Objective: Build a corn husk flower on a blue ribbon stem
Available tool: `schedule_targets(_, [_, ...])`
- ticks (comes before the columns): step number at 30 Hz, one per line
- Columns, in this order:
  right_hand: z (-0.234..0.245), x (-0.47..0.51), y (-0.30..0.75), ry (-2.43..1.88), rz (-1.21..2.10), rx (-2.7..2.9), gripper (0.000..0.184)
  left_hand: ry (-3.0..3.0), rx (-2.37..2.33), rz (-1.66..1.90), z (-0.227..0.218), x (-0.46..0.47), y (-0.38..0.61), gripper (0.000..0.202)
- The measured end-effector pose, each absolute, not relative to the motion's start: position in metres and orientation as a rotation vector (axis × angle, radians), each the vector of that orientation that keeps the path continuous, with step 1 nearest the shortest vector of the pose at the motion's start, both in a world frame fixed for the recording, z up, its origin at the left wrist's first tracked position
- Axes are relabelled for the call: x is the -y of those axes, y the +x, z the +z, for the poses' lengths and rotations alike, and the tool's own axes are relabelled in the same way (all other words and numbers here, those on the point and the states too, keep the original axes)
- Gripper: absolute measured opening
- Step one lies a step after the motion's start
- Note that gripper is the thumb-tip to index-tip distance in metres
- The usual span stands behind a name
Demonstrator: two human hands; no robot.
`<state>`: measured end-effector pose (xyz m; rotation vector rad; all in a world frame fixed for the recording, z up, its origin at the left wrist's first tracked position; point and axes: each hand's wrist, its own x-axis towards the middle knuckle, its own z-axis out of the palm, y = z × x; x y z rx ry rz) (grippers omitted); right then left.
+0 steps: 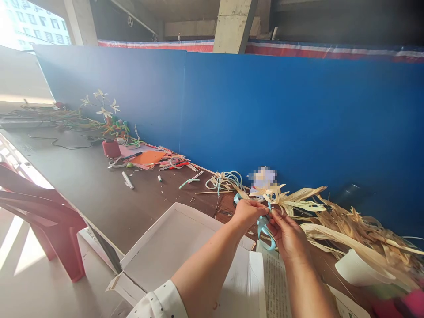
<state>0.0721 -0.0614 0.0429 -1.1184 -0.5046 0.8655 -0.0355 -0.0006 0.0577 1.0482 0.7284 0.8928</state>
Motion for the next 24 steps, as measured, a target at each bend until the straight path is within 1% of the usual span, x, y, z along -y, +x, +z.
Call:
schedule_targets(6, [0.045, 0.062, 0.068, -1.201, 0.819, 0.587, 0.045, 1.115, -0.775, 0.927, 0.053, -0.003, -0.032, 0.003])
schedule_targets(10, [0.046, 0.062, 0.070, -1.152, 0.874, 0.571, 0.041, 1.140, -0.784, 0.926, 0.052, -0.003, -0.032, 0.008])
schedule_targets(13, [0.044, 0.062, 0.074, -1.115, 0.937, 0.528, 0.037, 1.142, -0.767, 0.919, 0.052, -0.003, -0.032, 0.012])
schedule_targets(19, [0.039, 0.063, 0.082, -0.956, 1.178, 0.514, 0.027, 1.112, -0.713, 0.878, 0.058, 0.001, -0.035, 0.010])
schedule_targets(24, [0.036, 0.062, 0.083, -0.849, 1.285, 0.476, 0.028, 1.019, -0.663, 0.834, 0.062, 0.003, -0.038, 0.011])
